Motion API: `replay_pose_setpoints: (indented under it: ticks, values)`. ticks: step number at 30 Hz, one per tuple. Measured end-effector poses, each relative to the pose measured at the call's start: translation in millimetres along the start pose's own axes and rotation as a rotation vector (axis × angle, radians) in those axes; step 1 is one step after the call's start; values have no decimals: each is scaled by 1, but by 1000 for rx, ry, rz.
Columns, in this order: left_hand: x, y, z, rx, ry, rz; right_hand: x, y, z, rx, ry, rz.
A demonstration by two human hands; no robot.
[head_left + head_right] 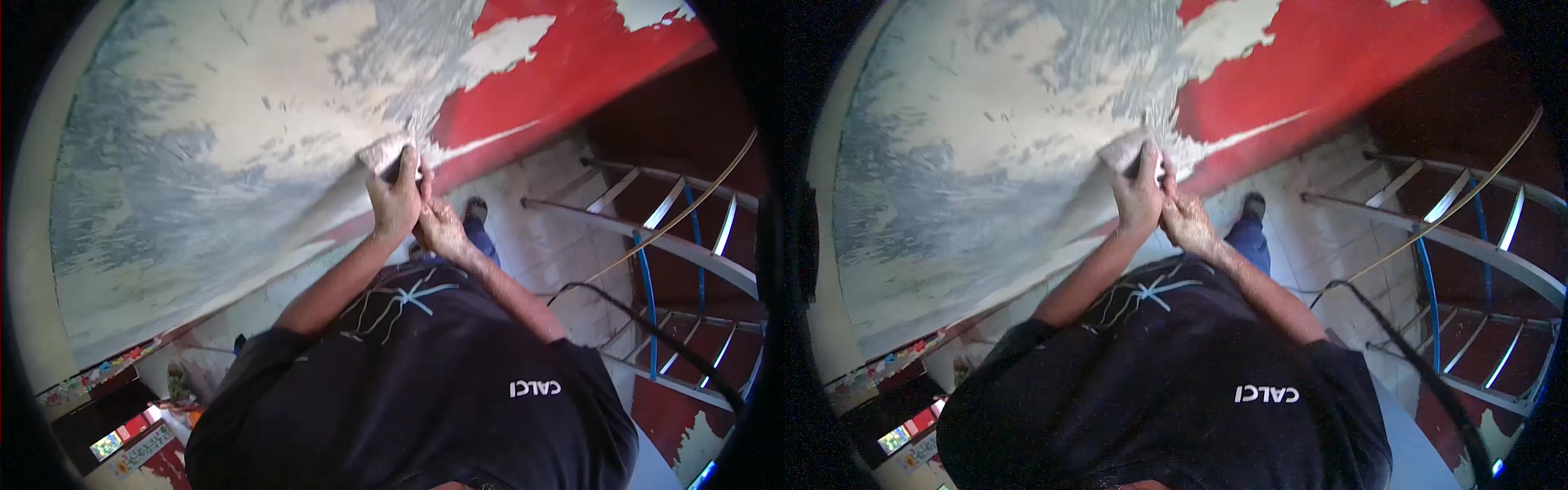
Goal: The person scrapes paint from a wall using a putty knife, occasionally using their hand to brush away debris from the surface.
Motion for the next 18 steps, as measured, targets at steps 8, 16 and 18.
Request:
replay_pose_setpoints:
  ticks: [8,16,18]
  values:
    - [7,5,-14,58,-59,-53,-1,-9,-6,-32,37,-93]
    - [5,10,-5,-11,-2,-36,5,-13,2,0,33,-78]
    - [5,12,-1,-50,10,-33,6,-14,9,40,9,-100]
Point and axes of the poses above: each hand's wrist, its own z-axis away from the middle knuckle, its own x-axis out of the palm, y = z × x, the point moved 7 cm from there along -z, towards the middle knuckle, and after that the axes turned 8 degrees about x, right-handed, at the moved point
